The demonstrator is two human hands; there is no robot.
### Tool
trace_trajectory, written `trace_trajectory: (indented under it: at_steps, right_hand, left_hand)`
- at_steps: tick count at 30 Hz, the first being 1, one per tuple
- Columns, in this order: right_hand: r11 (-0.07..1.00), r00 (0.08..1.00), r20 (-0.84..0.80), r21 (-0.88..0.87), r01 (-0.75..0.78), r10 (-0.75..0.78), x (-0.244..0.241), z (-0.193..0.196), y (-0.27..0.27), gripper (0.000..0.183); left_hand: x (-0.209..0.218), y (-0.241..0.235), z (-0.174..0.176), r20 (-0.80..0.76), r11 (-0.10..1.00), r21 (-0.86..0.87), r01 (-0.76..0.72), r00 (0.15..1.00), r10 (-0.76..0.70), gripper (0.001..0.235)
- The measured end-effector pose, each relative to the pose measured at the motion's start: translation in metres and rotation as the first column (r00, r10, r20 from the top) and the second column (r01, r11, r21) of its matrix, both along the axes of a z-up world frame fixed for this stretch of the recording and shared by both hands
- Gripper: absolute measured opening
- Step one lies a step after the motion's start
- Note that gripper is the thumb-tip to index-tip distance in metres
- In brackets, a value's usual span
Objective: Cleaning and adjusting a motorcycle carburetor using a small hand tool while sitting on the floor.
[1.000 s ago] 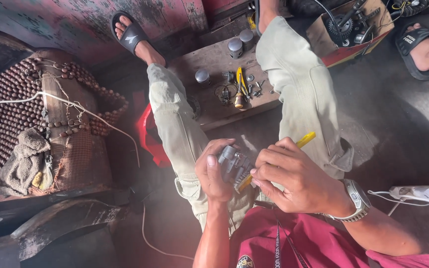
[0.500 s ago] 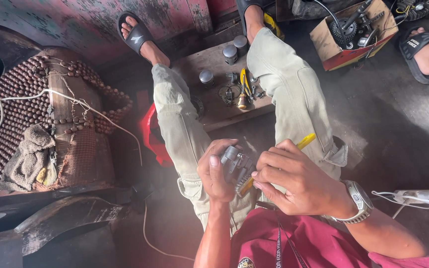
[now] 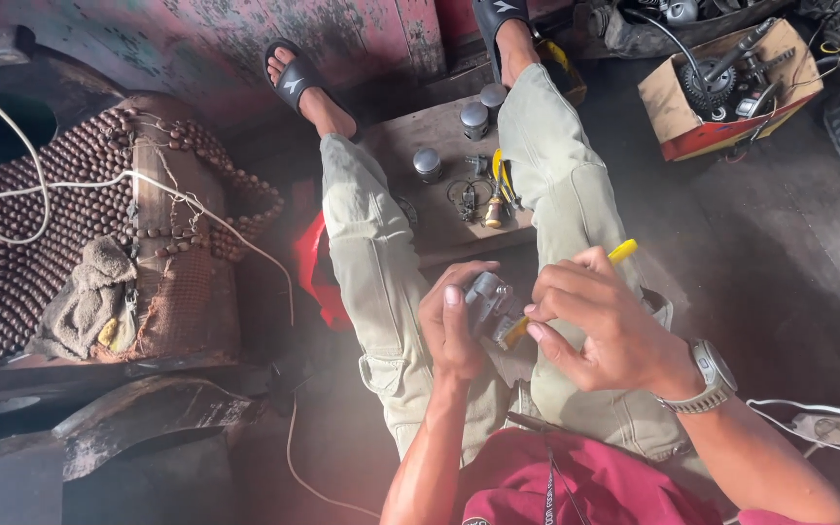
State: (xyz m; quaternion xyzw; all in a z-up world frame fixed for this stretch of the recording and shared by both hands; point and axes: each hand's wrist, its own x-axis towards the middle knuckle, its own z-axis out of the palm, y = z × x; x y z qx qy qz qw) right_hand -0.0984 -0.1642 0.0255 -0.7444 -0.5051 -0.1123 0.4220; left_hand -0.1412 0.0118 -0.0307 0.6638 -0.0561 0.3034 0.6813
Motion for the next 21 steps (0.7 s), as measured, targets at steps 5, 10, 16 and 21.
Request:
trace_trajectory:
  at_steps: [5,10,16,21]
  right_hand:
    - [0.998,0.998,0.029,0.028,0.062,-0.063,0.005,0.000,0.006,0.011]
    - [0.991,0.988,0.088,0.064,0.118,-0.123,0.032,-0.006,0.004,0.009]
    - [0.980,0.984,0.095,0.146,0.136,-0.150,0.052,0.000,0.013,0.010]
    - [0.976,0.987,0.072,0.174,0.133,-0.147,0.059,-0.003,0.022,0.009]
  left_hand:
    - [0.022,-0.001,-0.004,-0.043,0.999,0.030,-0.015,0.999,0.016,0.060]
    - [0.038,0.002,0.009,-0.022,0.999,0.019,-0.050,0.998,0.051,0.059]
    - [0.053,0.006,0.020,0.009,0.995,-0.029,-0.095,0.995,0.096,0.056]
    - [0.057,0.010,0.026,0.002,0.991,-0.014,-0.133,0.991,0.133,0.056]
